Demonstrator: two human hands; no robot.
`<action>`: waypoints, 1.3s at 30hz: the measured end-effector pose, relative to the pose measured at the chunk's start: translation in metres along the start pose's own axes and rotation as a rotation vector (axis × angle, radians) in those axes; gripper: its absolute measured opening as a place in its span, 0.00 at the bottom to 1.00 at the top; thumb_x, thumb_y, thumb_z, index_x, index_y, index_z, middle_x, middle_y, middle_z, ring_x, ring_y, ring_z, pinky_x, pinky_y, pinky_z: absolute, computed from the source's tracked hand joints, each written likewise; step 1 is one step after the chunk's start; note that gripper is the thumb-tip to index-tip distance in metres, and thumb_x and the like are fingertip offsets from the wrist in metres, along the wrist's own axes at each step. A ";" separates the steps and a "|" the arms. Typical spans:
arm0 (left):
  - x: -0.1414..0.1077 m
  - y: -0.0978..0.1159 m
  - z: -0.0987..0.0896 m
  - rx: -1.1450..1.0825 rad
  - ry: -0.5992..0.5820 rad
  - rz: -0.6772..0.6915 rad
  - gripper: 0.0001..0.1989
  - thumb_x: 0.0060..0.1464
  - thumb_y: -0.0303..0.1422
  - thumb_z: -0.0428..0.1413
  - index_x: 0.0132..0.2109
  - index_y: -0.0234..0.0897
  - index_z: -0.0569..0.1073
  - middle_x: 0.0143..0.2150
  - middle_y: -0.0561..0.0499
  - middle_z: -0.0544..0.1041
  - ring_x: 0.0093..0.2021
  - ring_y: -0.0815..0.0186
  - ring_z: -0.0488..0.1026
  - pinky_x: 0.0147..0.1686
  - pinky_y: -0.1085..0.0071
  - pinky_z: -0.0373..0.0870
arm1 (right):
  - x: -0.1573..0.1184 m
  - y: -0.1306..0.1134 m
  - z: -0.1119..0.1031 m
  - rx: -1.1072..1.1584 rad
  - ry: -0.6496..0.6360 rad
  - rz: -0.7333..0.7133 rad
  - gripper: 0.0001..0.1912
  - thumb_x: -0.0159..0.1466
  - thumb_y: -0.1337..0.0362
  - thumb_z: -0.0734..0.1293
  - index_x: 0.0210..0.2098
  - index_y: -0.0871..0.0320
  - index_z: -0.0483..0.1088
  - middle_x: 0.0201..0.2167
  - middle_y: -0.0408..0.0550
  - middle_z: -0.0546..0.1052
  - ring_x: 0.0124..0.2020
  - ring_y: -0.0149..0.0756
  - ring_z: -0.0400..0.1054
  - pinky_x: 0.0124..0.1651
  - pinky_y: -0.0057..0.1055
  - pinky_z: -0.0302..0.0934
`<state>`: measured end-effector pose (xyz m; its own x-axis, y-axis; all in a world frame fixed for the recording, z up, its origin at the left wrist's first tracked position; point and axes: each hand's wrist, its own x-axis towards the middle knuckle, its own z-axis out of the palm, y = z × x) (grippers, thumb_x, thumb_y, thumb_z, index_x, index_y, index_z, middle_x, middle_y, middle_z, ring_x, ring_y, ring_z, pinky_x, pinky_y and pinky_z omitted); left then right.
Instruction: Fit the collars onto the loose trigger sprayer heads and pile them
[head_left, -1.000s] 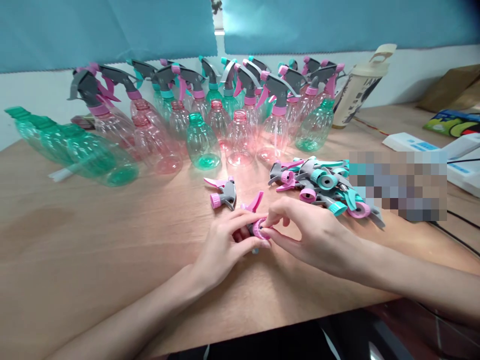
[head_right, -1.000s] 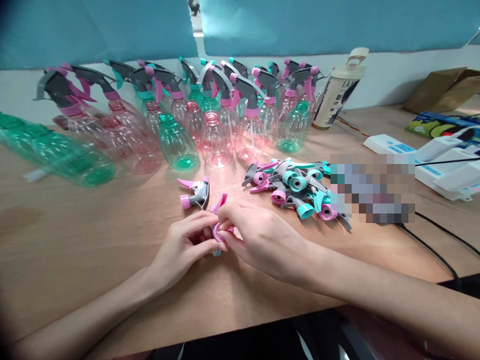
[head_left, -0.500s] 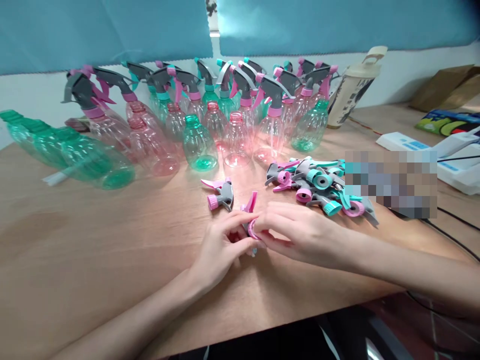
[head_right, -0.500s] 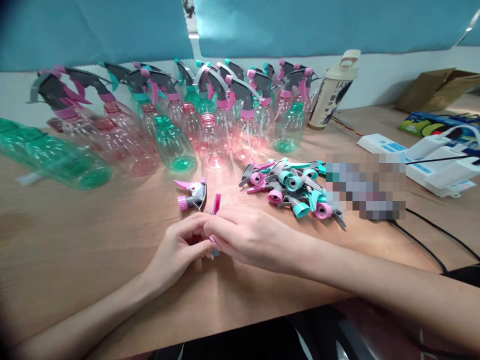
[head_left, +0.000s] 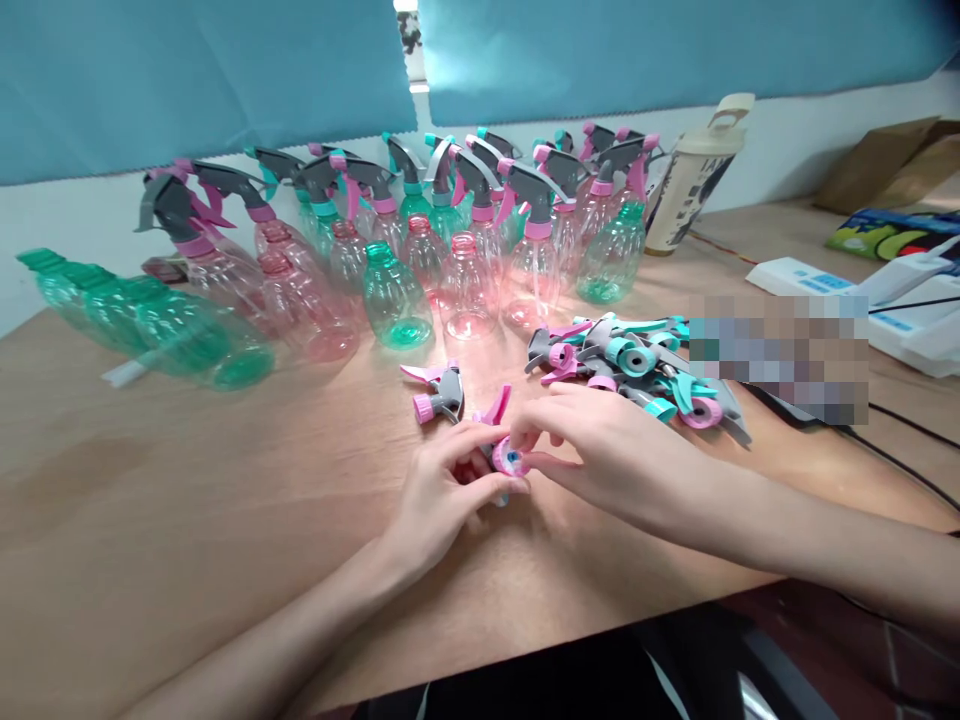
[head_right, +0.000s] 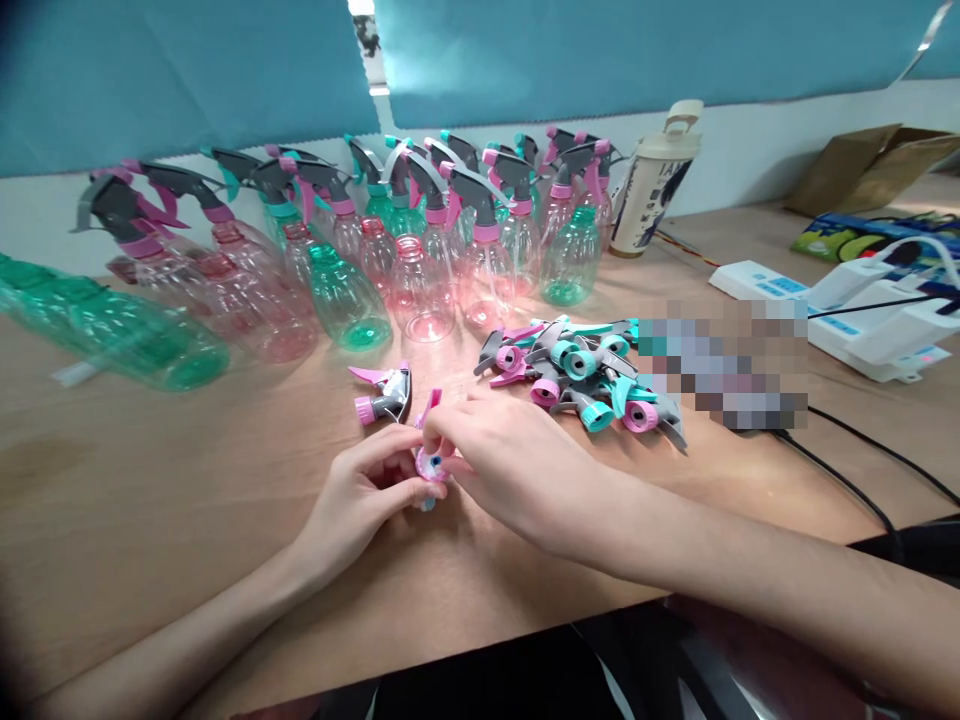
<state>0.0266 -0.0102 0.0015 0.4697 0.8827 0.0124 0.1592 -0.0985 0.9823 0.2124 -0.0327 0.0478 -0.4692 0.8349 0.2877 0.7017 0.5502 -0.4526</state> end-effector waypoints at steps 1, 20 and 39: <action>0.000 0.000 0.000 0.003 0.002 -0.001 0.12 0.44 0.27 0.64 0.40 0.35 0.77 0.30 0.54 0.71 0.24 0.72 0.69 0.24 0.76 0.67 | 0.001 0.000 0.001 0.010 -0.017 -0.016 0.05 0.60 0.74 0.65 0.34 0.58 0.68 0.34 0.43 0.74 0.35 0.33 0.66 0.36 0.29 0.56; -0.010 0.006 0.005 -0.060 -0.081 -0.098 0.19 0.48 0.30 0.63 0.49 0.39 0.74 0.29 0.52 0.79 0.28 0.67 0.76 0.27 0.75 0.68 | -0.037 0.014 -0.003 0.495 0.303 0.293 0.15 0.62 0.61 0.67 0.45 0.54 0.60 0.32 0.44 0.75 0.35 0.36 0.71 0.34 0.33 0.66; 0.077 0.057 0.034 0.749 -0.018 0.641 0.16 0.52 0.29 0.61 0.50 0.38 0.74 0.41 0.50 0.77 0.29 0.72 0.70 0.35 0.73 0.67 | -0.108 0.033 0.015 0.219 0.405 0.372 0.09 0.63 0.64 0.64 0.44 0.55 0.64 0.42 0.49 0.69 0.35 0.35 0.67 0.39 0.37 0.68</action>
<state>0.1014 0.0370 0.0523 0.6716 0.5539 0.4921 0.3756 -0.8270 0.4184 0.2788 -0.1050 -0.0108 0.0596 0.9325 0.3562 0.6327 0.2407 -0.7360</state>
